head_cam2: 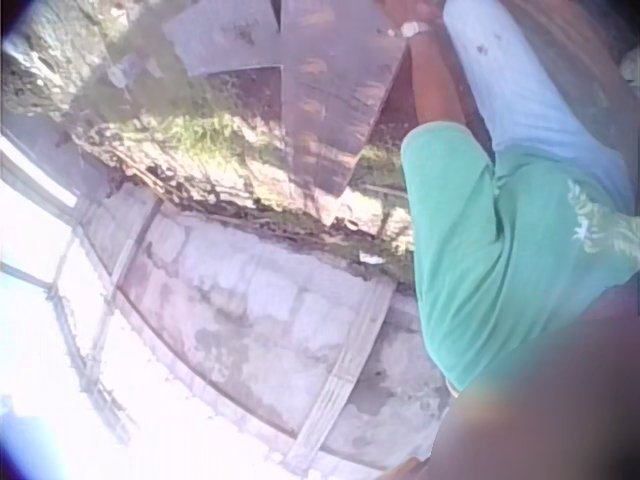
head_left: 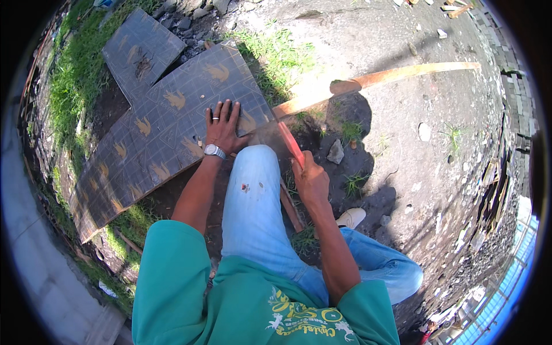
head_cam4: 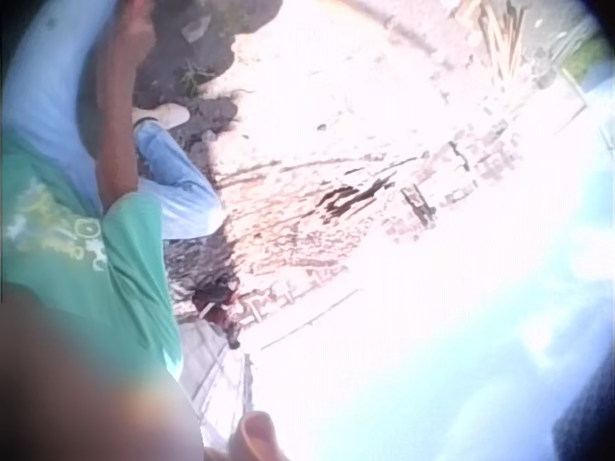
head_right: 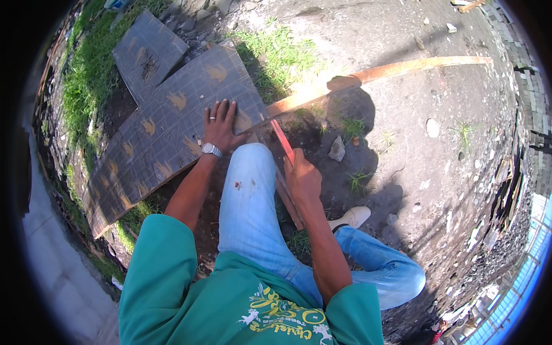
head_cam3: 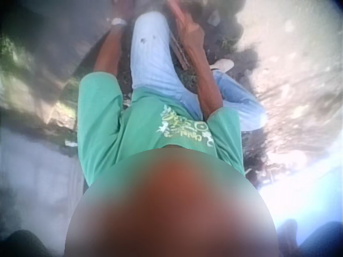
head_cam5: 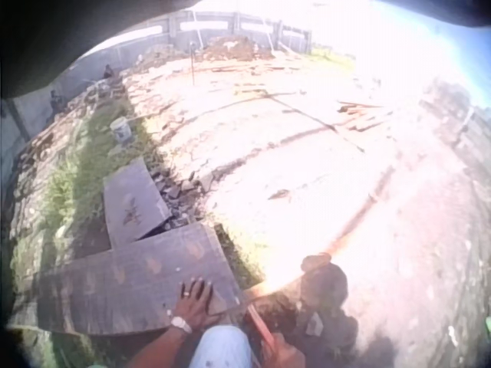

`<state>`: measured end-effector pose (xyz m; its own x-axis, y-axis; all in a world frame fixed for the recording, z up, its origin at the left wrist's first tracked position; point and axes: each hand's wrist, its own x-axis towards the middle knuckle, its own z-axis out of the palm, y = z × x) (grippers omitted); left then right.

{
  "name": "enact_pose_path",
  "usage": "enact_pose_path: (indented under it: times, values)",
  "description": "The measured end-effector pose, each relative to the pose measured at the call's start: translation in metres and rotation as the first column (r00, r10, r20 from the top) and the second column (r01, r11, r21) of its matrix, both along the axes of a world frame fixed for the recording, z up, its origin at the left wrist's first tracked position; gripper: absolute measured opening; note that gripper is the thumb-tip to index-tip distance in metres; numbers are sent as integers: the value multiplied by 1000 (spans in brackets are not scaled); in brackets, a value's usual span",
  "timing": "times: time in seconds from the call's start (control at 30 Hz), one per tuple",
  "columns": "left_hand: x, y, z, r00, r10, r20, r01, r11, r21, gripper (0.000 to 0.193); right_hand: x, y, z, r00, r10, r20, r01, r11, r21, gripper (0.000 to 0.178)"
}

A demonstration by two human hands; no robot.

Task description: The person positions a large patterned tile on a wooden support, uses a hand saw to cut it, then uses a hammer to tap the tile and a wooden strip to adjust alignment. The person handles the tile and tools directly on the ground.

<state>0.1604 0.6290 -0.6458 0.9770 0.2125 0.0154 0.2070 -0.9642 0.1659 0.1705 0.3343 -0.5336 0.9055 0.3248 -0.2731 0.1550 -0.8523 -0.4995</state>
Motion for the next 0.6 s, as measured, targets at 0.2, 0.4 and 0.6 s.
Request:
enact_pose_path:
  times: [0.2, 0.4, 0.6]
  values:
    - [-1, 0, -6, 998, -1, 66, 1, 1000, -4, 113, -69, -76, 89, 946, -190, -263, 187, 982, -36, 27]
    - [2, 2, -1, 998, 22, -55, -24, 999, -48, 115, 19, 10, 6, 1000, -25, -14, 26, 1000, 15, 27]
    - [2, 3, -5, 999, 7, -35, -9, 999, -35, 110, -67, -69, 51, 975, -134, -179, 127, 991, -49, 30]
